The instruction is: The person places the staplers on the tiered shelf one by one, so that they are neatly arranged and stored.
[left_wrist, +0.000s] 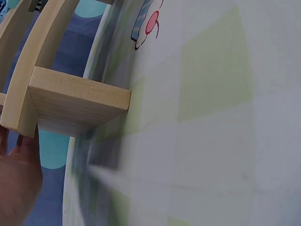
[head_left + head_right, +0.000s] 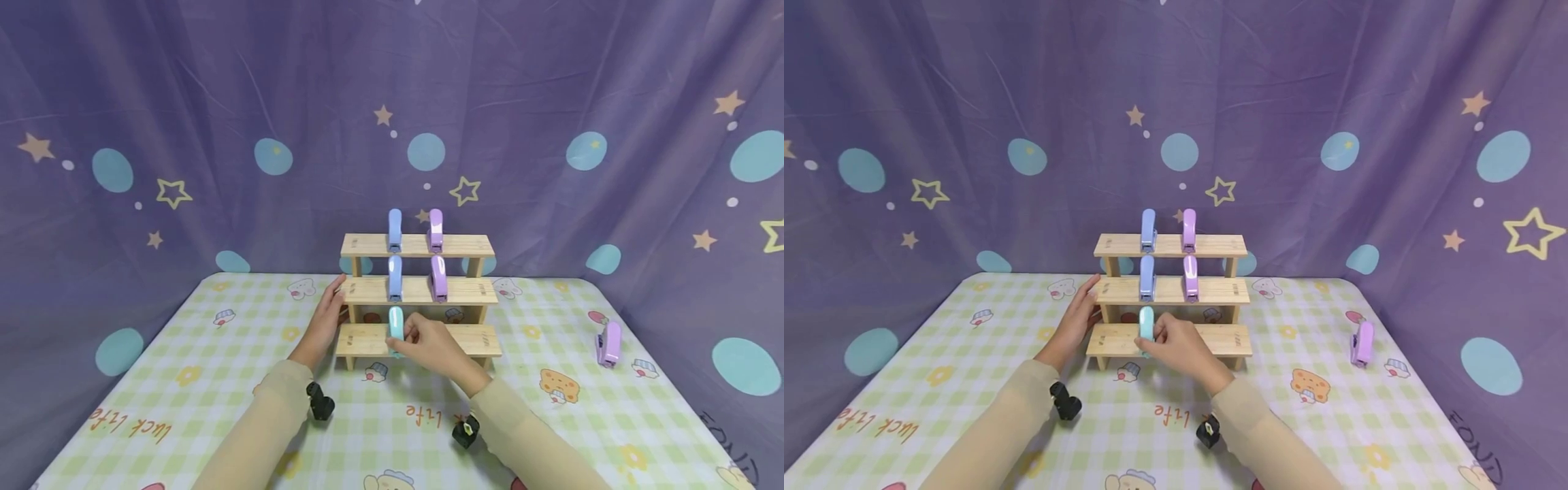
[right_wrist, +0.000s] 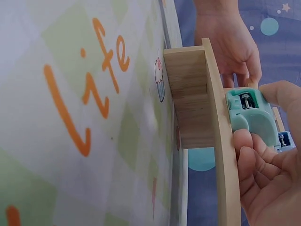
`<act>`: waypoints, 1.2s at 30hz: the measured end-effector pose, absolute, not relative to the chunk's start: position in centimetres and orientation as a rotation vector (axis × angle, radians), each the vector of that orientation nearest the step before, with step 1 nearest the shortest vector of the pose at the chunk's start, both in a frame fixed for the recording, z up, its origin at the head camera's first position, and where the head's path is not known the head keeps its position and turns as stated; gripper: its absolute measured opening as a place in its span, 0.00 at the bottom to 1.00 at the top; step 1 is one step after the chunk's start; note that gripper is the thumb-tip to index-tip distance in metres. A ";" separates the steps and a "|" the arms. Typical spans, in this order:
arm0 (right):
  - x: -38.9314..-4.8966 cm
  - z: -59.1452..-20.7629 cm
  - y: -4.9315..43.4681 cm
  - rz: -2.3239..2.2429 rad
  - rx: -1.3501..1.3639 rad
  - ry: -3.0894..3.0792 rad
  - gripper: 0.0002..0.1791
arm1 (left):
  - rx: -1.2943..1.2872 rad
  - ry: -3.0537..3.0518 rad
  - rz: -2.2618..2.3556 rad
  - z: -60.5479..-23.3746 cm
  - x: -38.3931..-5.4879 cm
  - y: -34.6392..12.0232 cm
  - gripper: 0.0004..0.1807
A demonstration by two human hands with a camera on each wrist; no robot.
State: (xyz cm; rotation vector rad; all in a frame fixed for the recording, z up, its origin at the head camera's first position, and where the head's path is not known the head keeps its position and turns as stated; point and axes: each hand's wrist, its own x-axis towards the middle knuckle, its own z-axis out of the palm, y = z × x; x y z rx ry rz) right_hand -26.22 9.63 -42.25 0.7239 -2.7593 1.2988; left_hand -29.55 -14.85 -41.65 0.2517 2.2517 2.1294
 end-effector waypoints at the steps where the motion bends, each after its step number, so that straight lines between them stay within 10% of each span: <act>1: -26.3 -42.3 9.6 1.299 0.719 -2.764 0.20 | 0.254 2.248 2.127 -41.2 -29.2 -14.8 0.28; 36: -26.1 -41.7 9.9 1.366 0.678 -2.812 0.25 | 0.271 2.272 2.091 -40.3 -28.6 -14.7 0.28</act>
